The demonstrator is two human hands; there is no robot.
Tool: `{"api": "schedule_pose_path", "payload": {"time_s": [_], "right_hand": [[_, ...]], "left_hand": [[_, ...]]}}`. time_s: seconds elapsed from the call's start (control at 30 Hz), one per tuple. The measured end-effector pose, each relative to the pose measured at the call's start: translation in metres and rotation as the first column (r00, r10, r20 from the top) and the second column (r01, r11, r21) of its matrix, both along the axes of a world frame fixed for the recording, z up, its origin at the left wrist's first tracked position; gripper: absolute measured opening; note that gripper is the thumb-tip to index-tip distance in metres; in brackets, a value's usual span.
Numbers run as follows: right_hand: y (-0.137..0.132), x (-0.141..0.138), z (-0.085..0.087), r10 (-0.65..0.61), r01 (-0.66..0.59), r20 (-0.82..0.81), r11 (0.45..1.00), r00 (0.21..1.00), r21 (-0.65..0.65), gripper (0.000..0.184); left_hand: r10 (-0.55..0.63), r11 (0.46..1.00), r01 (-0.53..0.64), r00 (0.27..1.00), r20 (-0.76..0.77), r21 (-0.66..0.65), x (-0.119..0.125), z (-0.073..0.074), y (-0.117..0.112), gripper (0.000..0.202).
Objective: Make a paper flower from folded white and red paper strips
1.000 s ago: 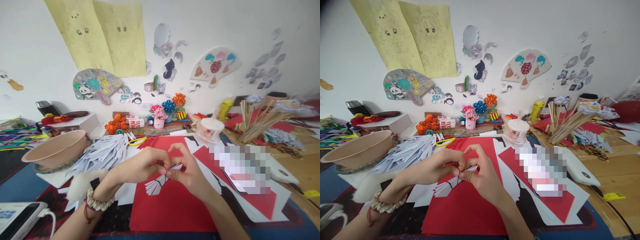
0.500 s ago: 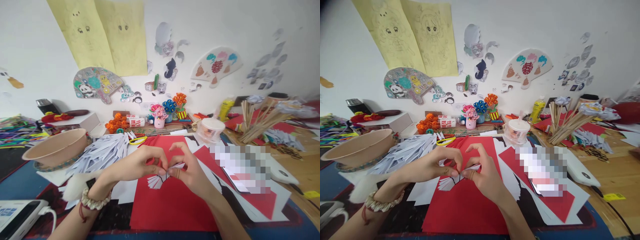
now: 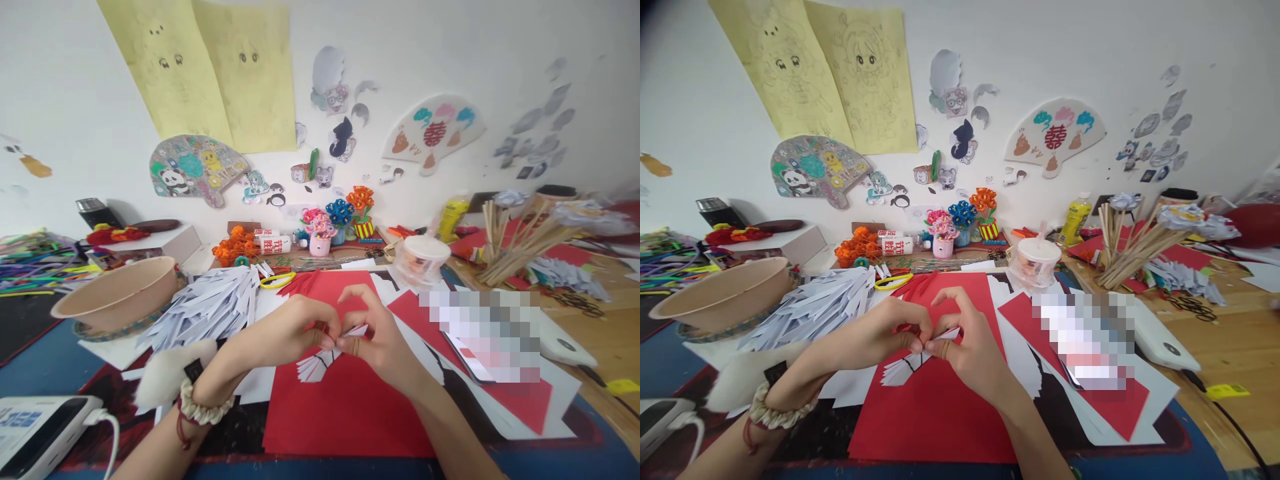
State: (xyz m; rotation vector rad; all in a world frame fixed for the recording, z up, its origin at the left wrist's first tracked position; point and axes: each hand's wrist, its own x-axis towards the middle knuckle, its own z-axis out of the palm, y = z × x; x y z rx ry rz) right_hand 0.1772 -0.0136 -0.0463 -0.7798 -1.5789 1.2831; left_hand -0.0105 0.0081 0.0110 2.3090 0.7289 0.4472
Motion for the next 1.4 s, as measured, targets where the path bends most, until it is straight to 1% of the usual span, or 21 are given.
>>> {"api": "schedule_pose_path", "payload": {"time_s": [0.1,0.2,0.33,0.6,0.73,0.9,0.97,1.07,1.13,1.2,1.3,1.4], "right_hand": [[-0.001,0.000,0.000,-0.025,0.025,0.010,1.000,1.000,0.017,0.040],[-0.001,-0.001,0.001,-0.031,0.030,0.024,0.999,0.999,0.043,0.037],[-0.002,0.001,0.003,0.009,-0.012,0.067,0.999,0.998,0.046,0.034],[-0.001,0.006,0.004,-0.017,0.008,0.103,0.996,0.995,0.085,0.036],[-0.001,0.006,0.005,-0.019,0.008,0.119,0.996,0.993,0.088,0.037],[-0.002,0.007,0.006,0.004,-0.013,0.122,0.997,0.993,0.075,0.037],[-0.002,0.007,0.006,0.009,-0.018,0.120,0.997,0.993,0.074,0.036],[-0.003,0.007,0.006,-0.005,-0.004,0.109,0.996,0.994,0.084,0.038],[-0.003,0.007,0.006,-0.021,0.011,0.111,0.996,0.994,0.085,0.037],[-0.002,0.008,0.006,-0.035,0.025,0.116,0.996,0.993,0.087,0.036],[-0.002,0.008,0.005,-0.056,0.042,0.134,0.994,0.989,0.103,0.035],[-0.001,0.008,0.004,-0.061,0.046,0.141,0.993,0.988,0.108,0.037]], "left_hand": [[0.010,0.998,-0.010,1.000,-0.014,0.066,0.001,-0.006,-0.001,0.023],[-0.018,0.996,0.018,1.000,-0.006,0.092,0.001,-0.010,-0.001,0.025],[-0.061,0.996,0.060,0.998,0.015,0.059,0.000,-0.012,-0.003,0.027],[-0.089,0.996,0.088,0.995,0.046,0.025,-0.003,-0.008,-0.006,0.030],[-0.076,0.997,0.077,0.996,0.049,-0.030,-0.005,-0.005,-0.008,0.030],[-0.083,0.990,0.091,0.994,0.068,-0.109,-0.006,-0.003,-0.009,0.030],[-0.090,0.984,0.100,0.993,0.078,-0.147,-0.006,-0.003,-0.008,0.027],[-0.078,0.981,0.091,0.994,0.080,-0.173,-0.009,-0.001,-0.006,0.017],[-0.042,0.987,0.056,0.995,0.095,-0.150,-0.013,0.001,-0.005,0.009],[-0.022,0.991,0.035,0.995,0.100,-0.132,-0.017,0.004,-0.005,0.008],[-0.029,0.991,0.037,0.997,0.066,-0.126,-0.020,0.006,-0.005,0.009],[-0.032,0.993,0.037,0.998,0.051,-0.108,-0.019,0.005,-0.005,0.004]]}}
